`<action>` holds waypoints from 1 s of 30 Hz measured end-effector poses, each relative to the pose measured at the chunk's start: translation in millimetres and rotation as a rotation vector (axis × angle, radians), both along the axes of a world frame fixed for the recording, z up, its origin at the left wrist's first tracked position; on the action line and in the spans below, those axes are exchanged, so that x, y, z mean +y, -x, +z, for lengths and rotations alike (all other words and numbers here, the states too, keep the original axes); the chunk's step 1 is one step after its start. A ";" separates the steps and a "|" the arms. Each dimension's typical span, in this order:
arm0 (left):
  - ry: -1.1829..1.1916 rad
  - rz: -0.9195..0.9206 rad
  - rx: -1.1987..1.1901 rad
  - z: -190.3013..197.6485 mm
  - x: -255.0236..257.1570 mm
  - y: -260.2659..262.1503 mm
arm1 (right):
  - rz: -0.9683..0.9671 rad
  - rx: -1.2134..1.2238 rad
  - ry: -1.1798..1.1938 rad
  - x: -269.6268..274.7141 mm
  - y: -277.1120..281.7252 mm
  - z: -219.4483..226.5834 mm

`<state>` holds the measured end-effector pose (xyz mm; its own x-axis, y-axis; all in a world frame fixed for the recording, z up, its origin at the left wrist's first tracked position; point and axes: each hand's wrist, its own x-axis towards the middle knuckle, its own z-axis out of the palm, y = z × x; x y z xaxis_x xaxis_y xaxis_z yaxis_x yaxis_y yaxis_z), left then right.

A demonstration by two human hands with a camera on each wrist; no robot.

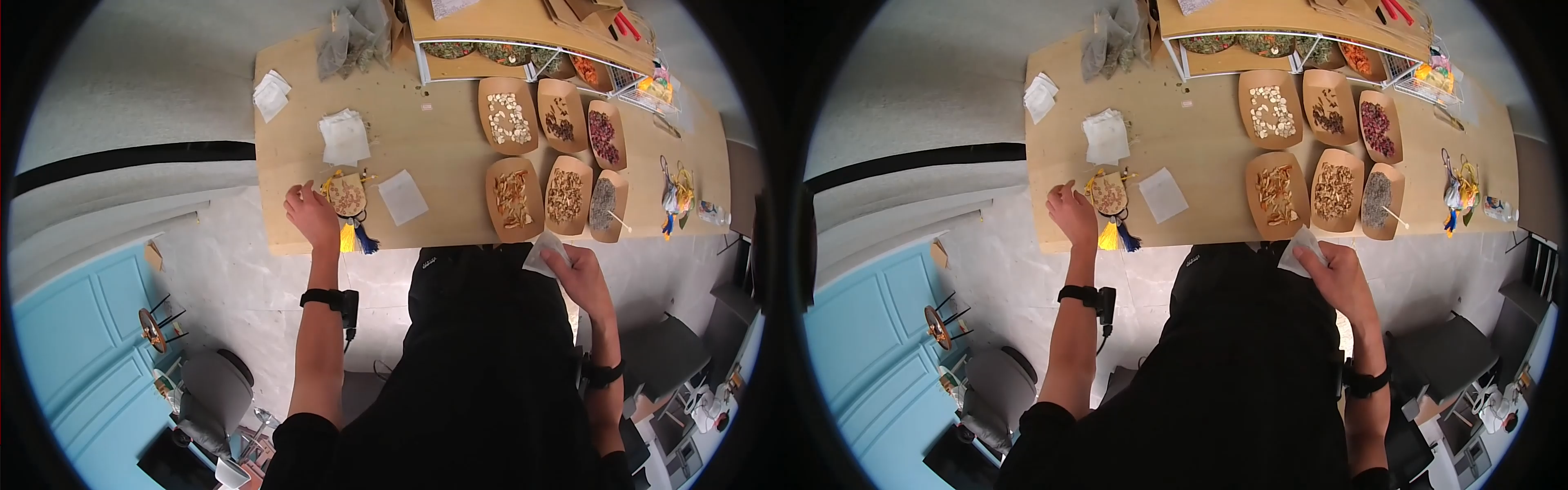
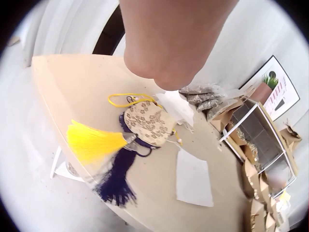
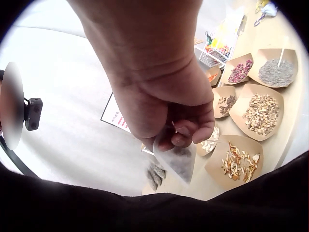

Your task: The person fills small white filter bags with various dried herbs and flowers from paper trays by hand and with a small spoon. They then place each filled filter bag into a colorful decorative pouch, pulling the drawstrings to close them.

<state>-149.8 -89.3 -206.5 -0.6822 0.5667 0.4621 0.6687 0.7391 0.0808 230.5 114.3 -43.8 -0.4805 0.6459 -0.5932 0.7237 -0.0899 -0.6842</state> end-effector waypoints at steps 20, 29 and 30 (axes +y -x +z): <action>-0.134 0.199 -0.517 57.8 -10.5 -32.1 | 0.005 0.129 -0.013 25.0 -25.4 8.1; -0.145 -0.257 -1.385 217.9 36.7 -153.6 | 0.187 0.322 0.203 57.2 -26.2 36.9; -0.110 -0.314 -1.331 215.6 46.3 -173.1 | 0.242 0.403 0.199 57.7 -26.3 37.0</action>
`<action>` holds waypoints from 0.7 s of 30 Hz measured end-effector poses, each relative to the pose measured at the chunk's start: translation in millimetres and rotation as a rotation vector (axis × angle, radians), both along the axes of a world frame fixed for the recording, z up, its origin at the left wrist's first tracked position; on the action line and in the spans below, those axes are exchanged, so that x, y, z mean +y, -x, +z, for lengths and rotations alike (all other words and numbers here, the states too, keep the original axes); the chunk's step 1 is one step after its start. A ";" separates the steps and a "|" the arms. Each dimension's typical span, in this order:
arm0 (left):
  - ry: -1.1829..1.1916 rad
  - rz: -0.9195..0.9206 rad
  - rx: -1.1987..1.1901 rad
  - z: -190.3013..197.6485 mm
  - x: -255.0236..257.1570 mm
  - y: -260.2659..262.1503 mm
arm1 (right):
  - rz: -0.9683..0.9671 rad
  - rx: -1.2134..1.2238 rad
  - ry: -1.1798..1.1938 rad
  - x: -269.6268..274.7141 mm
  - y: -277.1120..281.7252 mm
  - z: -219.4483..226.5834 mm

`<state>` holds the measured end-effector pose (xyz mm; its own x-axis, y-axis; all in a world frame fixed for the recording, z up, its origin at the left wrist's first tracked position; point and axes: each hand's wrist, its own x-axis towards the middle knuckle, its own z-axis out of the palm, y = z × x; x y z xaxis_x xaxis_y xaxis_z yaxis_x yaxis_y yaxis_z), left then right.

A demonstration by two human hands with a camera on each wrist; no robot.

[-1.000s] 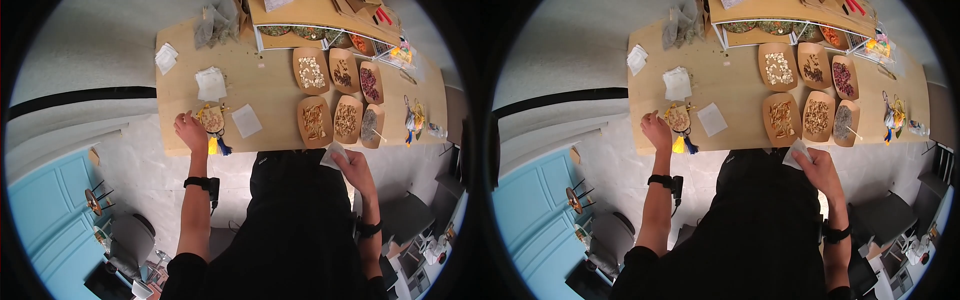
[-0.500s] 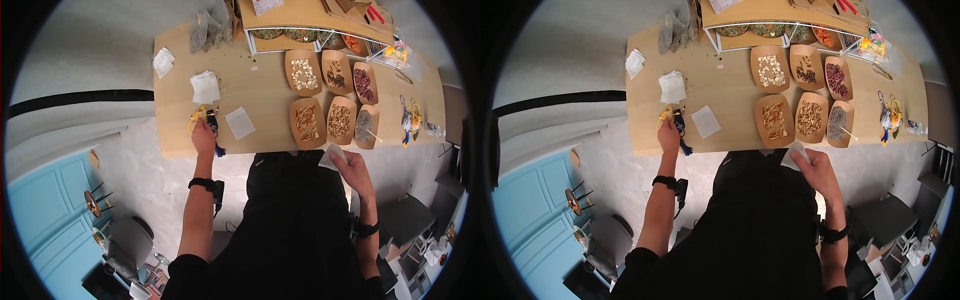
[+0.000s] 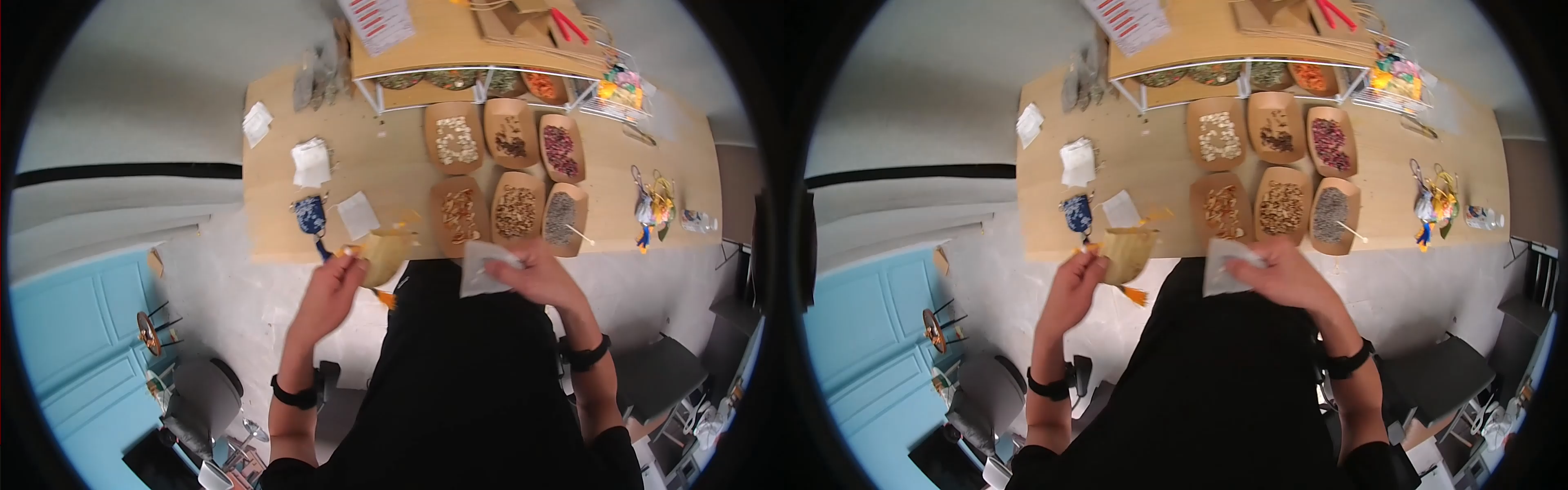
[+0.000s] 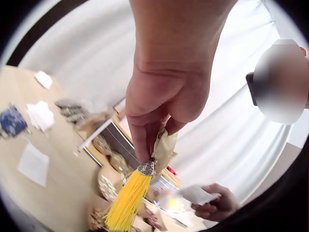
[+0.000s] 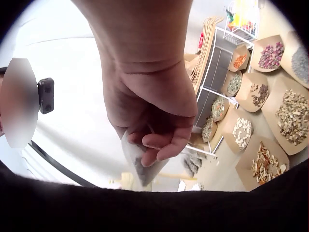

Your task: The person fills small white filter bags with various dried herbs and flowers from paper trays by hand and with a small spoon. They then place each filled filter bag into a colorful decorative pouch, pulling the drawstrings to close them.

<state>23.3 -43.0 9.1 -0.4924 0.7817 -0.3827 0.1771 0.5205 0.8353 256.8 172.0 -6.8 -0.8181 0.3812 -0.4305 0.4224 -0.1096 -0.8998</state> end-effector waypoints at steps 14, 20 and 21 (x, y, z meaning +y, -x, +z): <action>-0.059 -0.290 -0.518 5.4 99.9 -134.7 | 0.323 0.102 0.118 54.2 -70.4 12.6; 0.072 -0.363 -0.521 6.8 114.3 -149.0 | -0.107 0.055 0.144 76.4 -106.5 31.3; 0.022 -0.506 -0.490 8.2 116.7 -142.8 | -0.077 0.173 0.042 80.0 -110.2 33.6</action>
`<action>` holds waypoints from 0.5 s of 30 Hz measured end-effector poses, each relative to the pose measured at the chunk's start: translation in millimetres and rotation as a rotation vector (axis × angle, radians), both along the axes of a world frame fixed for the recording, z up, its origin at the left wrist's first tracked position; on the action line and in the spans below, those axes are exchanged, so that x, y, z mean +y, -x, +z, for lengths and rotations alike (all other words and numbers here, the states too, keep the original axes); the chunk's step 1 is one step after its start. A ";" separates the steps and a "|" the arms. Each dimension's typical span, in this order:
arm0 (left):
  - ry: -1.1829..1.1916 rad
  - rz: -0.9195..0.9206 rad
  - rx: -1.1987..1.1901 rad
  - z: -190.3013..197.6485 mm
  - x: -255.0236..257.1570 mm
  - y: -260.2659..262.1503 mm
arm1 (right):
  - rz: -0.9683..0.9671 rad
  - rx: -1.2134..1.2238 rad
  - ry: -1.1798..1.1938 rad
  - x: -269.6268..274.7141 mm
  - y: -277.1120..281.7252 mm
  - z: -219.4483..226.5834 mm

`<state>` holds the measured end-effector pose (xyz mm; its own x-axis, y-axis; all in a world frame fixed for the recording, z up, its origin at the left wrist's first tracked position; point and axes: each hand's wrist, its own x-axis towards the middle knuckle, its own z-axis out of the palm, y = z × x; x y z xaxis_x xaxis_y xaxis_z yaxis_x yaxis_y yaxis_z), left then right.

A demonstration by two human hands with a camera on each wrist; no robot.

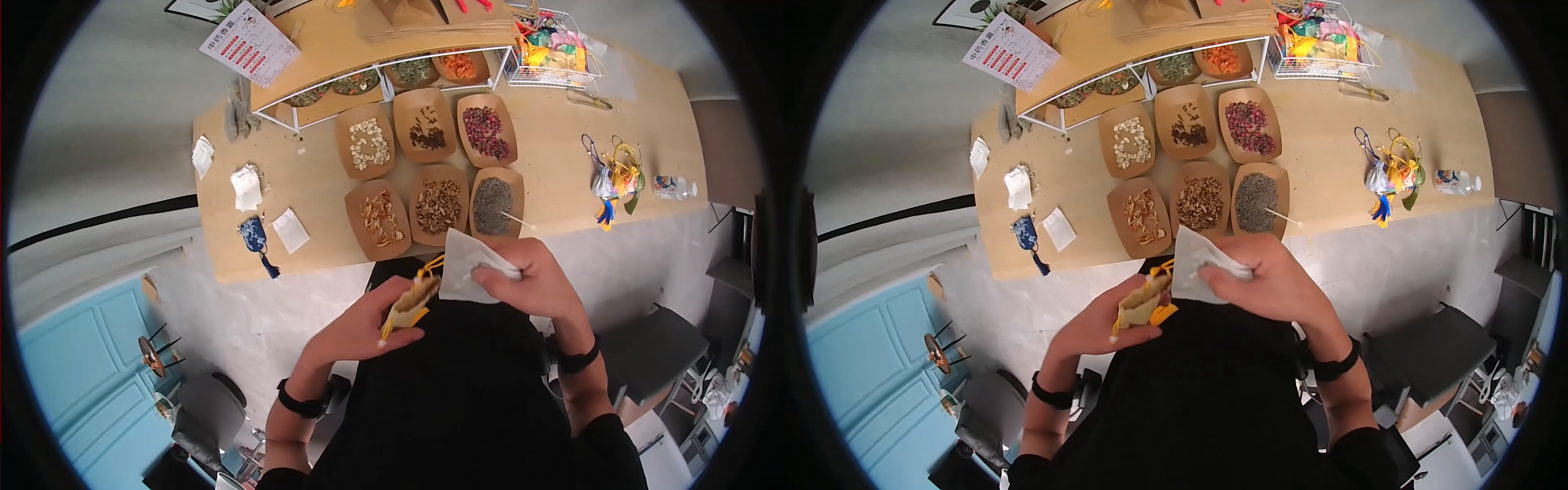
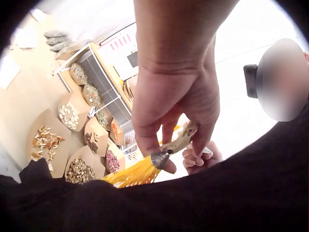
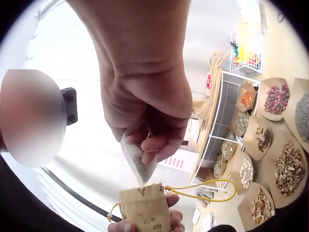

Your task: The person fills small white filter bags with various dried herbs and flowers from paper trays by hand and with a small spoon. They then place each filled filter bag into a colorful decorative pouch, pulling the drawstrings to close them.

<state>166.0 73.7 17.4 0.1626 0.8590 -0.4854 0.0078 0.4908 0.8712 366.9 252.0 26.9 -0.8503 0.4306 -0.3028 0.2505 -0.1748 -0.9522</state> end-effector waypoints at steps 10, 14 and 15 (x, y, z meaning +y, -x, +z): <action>0.236 -0.480 -0.468 6.9 12.6 55.0 | 0.091 0.392 -0.310 -9.9 29.4 34.2; 0.217 -0.555 -0.453 1.1 8.8 68.0 | 0.163 0.282 -0.232 -24.5 31.4 30.1; 0.292 -0.556 -0.460 1.3 9.6 70.1 | 0.204 0.251 -0.186 -26.0 30.3 28.0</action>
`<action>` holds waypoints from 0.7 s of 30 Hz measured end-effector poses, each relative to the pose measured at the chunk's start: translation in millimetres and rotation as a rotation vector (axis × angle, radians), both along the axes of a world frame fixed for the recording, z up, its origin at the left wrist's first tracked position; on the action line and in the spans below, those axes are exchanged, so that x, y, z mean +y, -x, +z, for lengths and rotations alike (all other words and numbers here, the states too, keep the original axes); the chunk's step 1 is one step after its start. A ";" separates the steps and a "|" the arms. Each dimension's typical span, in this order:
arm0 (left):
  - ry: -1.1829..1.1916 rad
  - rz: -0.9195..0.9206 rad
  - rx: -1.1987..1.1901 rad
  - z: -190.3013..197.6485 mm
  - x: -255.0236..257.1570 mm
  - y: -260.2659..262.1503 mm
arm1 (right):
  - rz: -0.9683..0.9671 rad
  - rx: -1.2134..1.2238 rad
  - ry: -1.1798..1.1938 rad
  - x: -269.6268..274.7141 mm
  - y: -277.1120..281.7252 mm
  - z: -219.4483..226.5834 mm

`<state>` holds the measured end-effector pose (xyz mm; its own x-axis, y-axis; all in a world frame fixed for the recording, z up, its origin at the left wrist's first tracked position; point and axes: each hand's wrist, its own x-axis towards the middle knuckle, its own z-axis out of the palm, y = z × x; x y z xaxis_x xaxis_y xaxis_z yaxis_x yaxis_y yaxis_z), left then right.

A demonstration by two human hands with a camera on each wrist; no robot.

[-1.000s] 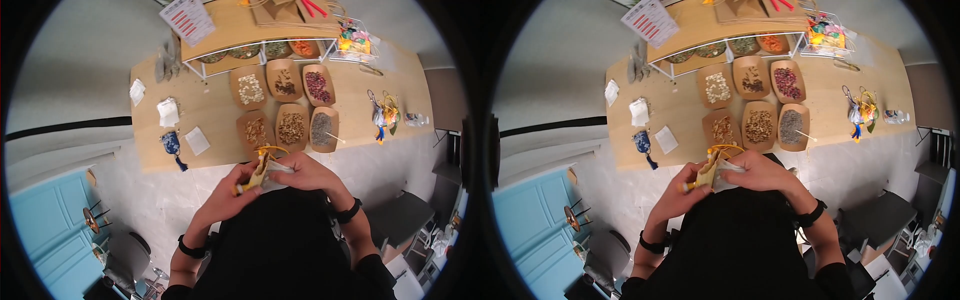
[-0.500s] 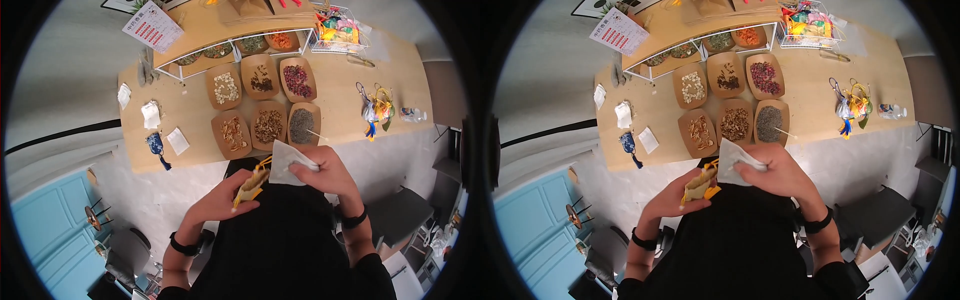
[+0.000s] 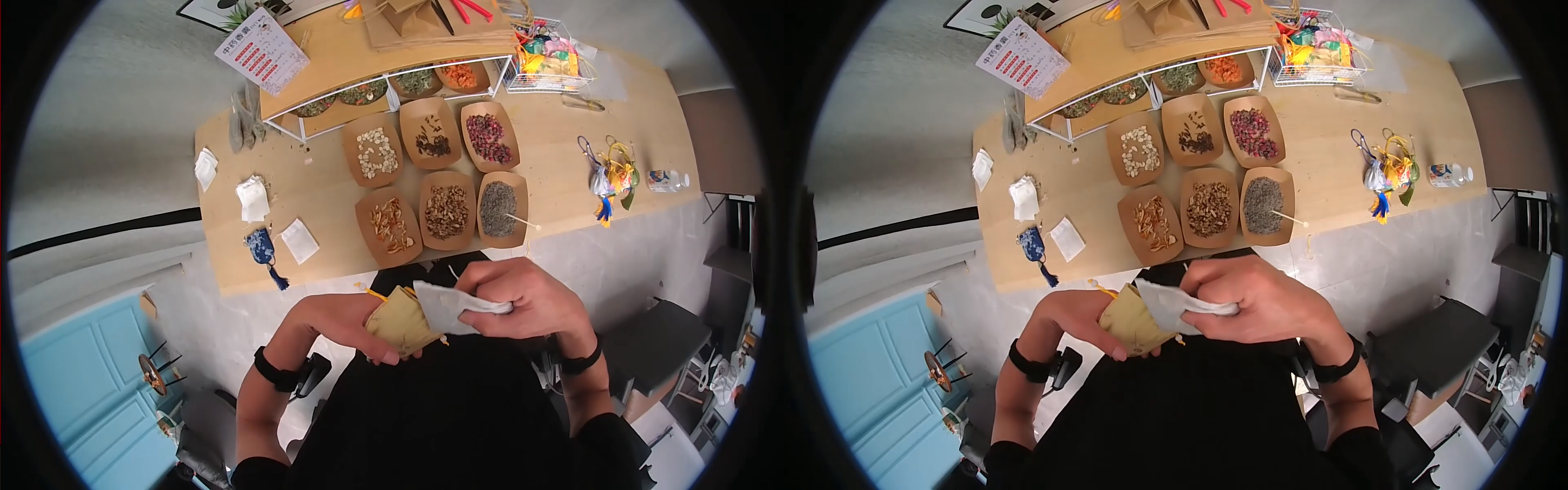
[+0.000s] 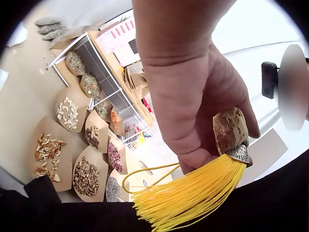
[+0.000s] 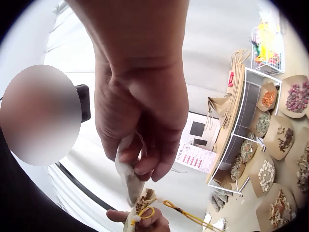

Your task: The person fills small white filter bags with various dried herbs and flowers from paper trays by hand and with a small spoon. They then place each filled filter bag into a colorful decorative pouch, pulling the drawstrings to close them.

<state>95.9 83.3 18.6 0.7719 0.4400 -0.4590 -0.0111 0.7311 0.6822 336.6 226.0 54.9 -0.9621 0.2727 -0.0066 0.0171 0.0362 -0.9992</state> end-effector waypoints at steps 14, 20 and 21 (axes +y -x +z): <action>0.030 -0.243 0.147 9.3 -2.6 2.3 | -0.146 -0.002 0.013 -20.4 5.0 -12.7; -0.012 -0.103 0.158 7.9 -5.4 -6.0 | -0.123 -0.032 0.108 -31.6 -4.2 -16.3; 0.002 0.006 0.158 10.6 -5.6 -7.3 | -0.136 -0.071 0.091 -32.3 -5.5 -17.5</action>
